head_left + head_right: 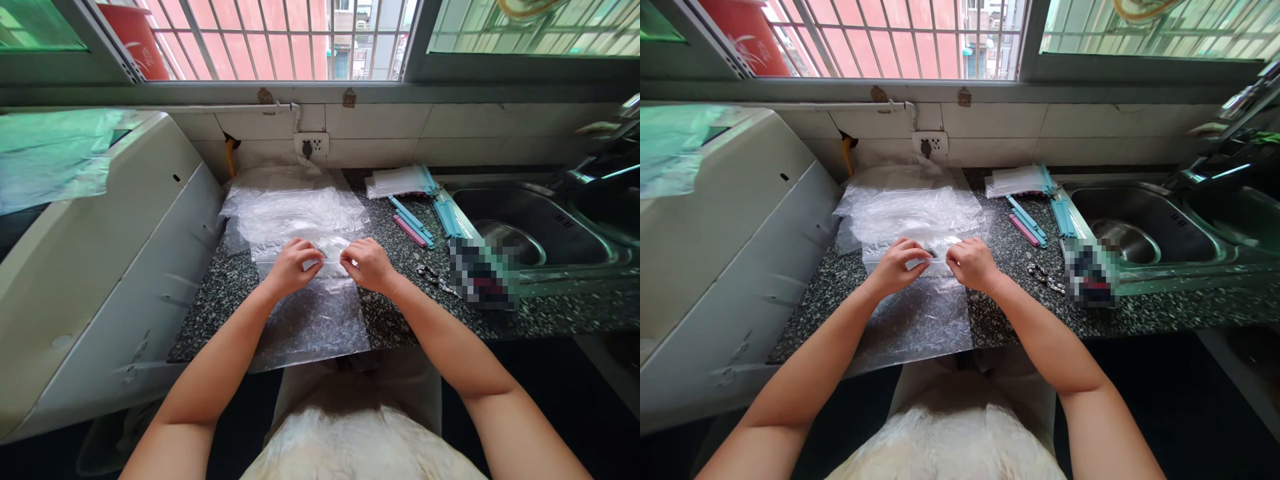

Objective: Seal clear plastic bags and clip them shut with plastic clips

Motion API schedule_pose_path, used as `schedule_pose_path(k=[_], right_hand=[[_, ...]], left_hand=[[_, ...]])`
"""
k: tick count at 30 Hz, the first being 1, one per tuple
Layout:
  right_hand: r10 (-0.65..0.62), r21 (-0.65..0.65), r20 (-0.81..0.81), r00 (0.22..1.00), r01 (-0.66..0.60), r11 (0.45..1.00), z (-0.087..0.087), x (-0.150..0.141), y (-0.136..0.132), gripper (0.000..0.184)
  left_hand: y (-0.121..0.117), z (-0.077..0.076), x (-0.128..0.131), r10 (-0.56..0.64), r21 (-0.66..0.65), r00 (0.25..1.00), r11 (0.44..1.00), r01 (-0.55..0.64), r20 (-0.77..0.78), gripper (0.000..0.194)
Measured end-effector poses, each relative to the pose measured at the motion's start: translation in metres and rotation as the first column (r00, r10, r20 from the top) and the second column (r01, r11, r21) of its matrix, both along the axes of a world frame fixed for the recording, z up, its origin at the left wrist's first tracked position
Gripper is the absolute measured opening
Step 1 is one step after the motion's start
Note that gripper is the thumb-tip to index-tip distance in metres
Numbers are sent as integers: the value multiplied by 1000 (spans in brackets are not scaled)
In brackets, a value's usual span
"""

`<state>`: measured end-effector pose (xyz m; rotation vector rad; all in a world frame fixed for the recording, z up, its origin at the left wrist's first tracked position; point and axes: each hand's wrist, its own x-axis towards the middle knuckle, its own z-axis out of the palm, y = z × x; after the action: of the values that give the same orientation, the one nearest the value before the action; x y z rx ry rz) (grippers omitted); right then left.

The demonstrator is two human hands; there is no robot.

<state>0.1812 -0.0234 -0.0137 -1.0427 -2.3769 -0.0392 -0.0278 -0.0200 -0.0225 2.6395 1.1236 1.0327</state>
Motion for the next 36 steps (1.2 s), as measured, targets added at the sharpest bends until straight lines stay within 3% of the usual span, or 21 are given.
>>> schedule_pose_path(k=[21, 27, 36], right_hand=[[11, -42, -29, 1000, -12, 999, -4, -3, 0, 13], [-10, -84, -22, 1000, 9, 996, 0, 3, 1, 7], [-18, -50, -19, 1000, 17, 999, 2, 4, 1, 14]], left_hand=[[-2, 2, 3, -51, 24, 999, 998, 51, -16, 16], [-1, 3, 1, -22, 8, 1000, 1000, 22, -9, 16], [-1, 4, 0, 2, -5, 1000, 1000, -2, -9, 16]])
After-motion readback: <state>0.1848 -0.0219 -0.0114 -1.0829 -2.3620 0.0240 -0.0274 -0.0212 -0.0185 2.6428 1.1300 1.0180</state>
